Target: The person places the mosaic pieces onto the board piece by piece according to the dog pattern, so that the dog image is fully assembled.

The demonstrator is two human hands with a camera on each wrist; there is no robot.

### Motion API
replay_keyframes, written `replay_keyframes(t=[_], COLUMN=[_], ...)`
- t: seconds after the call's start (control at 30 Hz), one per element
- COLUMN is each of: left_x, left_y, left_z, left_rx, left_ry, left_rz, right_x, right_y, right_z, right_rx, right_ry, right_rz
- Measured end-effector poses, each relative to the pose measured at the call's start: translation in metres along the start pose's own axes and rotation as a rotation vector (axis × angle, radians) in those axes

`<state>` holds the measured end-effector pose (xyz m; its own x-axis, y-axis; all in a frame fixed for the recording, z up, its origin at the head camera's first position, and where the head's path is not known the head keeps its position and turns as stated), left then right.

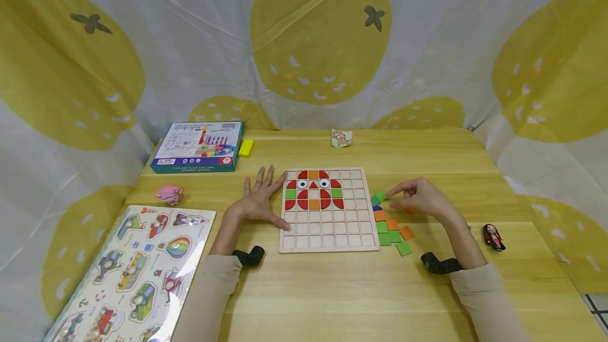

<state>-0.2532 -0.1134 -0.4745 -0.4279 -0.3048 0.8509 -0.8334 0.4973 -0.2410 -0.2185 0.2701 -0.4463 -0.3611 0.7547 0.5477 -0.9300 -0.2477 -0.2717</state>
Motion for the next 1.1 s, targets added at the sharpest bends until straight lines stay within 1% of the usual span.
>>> replay_keyframes(t=[0.13,0.33,0.5,0.57,0.7,0.9,1.1], left_x=[0.0,0.0,0.0,0.0,0.001,0.001,0.0], left_y=[0.002,0.005,0.007,0.006,0.006,0.009,0.012], left_z=[0.0,0.0,0.001,0.001,0.002,0.006,0.005], left_rx=[0.006,-0.006,0.0,0.004,0.005,0.009,0.009], left_ry=[-0.011,0.013,0.035,0.036,0.022,0.013,0.005], left_rz=[0.001,-0.002,0.011,0.016,0.023,0.018,0.023], right_x=[0.001,-0.005,-0.017,-0.021,-0.024,-0.025,-0.02], right_y=[-0.006,-0.008,-0.006,-0.005,-0.002,0.005,0.01], right_z=[-0.007,-0.012,-0.01,-0.008,-0.007,-0.006,-0.013], right_rx=[-0.019,-0.024,0.016,0.03,0.02,0.009,-0.073], right_ry=[0.019,0.021,0.047,0.058,0.057,0.036,0.032], right_rz=[0.011,0.039,0.129,0.149,0.138,0.089,0.021])
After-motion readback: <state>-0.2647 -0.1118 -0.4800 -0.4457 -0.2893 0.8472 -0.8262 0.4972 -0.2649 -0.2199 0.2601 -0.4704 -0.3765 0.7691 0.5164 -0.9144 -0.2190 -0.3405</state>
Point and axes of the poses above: each hand's wrist, its own y-axis towards the middle knuckle, its own x-axis out of the back of the hand, z = x × y, the point moved 6 cm from there along y, towards the middle knuckle, and after that the axes turned 1 degree about -x, right-handed, at the moved point
